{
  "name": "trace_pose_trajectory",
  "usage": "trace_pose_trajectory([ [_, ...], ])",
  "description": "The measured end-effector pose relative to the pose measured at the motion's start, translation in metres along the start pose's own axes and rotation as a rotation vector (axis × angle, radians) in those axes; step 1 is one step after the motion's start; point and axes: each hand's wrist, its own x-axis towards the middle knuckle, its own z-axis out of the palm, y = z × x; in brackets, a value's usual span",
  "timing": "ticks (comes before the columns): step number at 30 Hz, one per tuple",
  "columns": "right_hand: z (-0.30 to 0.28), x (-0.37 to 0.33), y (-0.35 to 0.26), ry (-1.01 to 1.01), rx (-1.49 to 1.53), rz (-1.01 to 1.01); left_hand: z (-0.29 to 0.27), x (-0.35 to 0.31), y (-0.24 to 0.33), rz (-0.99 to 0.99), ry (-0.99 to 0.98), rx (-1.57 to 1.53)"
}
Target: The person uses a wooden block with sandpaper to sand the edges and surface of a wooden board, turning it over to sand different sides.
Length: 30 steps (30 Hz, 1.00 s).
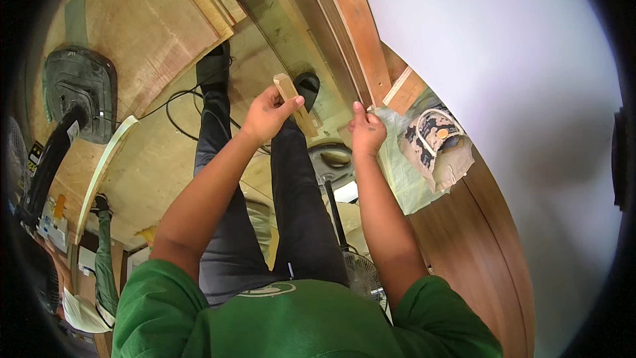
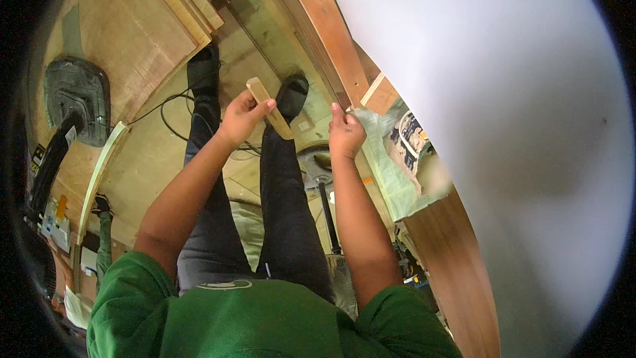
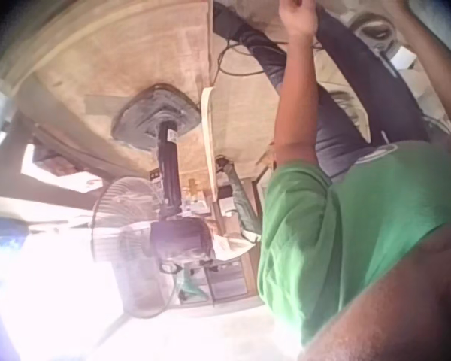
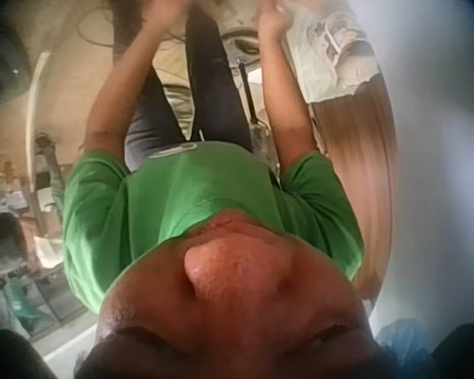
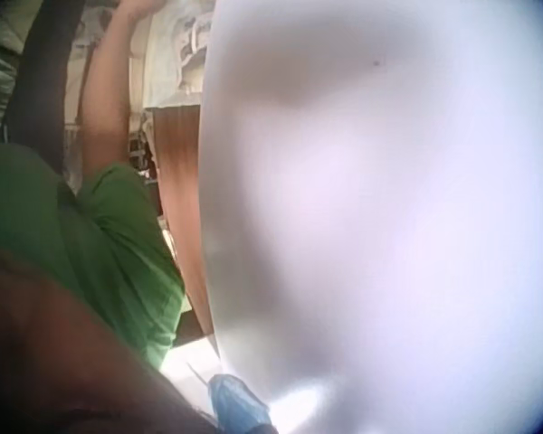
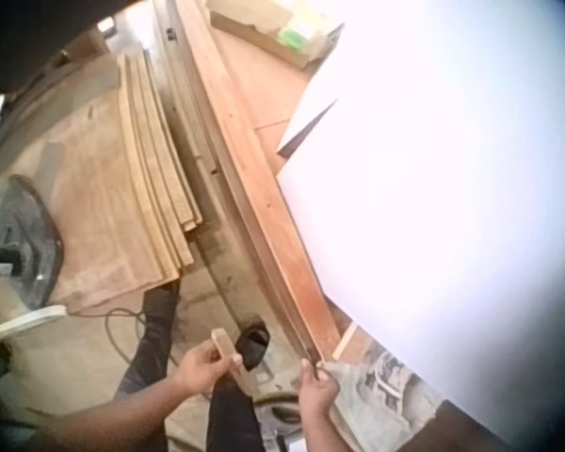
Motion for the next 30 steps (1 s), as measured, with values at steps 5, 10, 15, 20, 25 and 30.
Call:
trace_pose_trajectory([
  [5, 0.008, -0.003, -0.003, 0.045, -0.053, 0.027, -0.005, 0.001, -0.005, 0.013, -0.063, 0.085],
  [10, 0.003, -0.003, 0.000, 0.032, 0.020, 0.040, 0.003, 0.006, 0.001, 0.035, -0.059, 0.049],
  [15, -0.019, -0.020, 0.022, -0.195, 0.164, 0.115, 0.031, 0.019, -0.027, 0.069, -0.118, -0.131],
  [20, -0.036, -0.035, 0.025, -0.604, 0.656, 0.406, 0.080, 0.030, -0.029, 0.055, -0.162, -0.170],
  [25, -0.030, -0.020, 0.033, -0.476, 0.776, 0.377, 0.107, 0.046, -0.030, -0.045, -0.217, -0.074],
  [30, -0.032, -0.021, 0.044, -0.398, 0.878, 0.422, 0.126, 0.041, -0.031, -0.048, -0.180, 0.018],
])
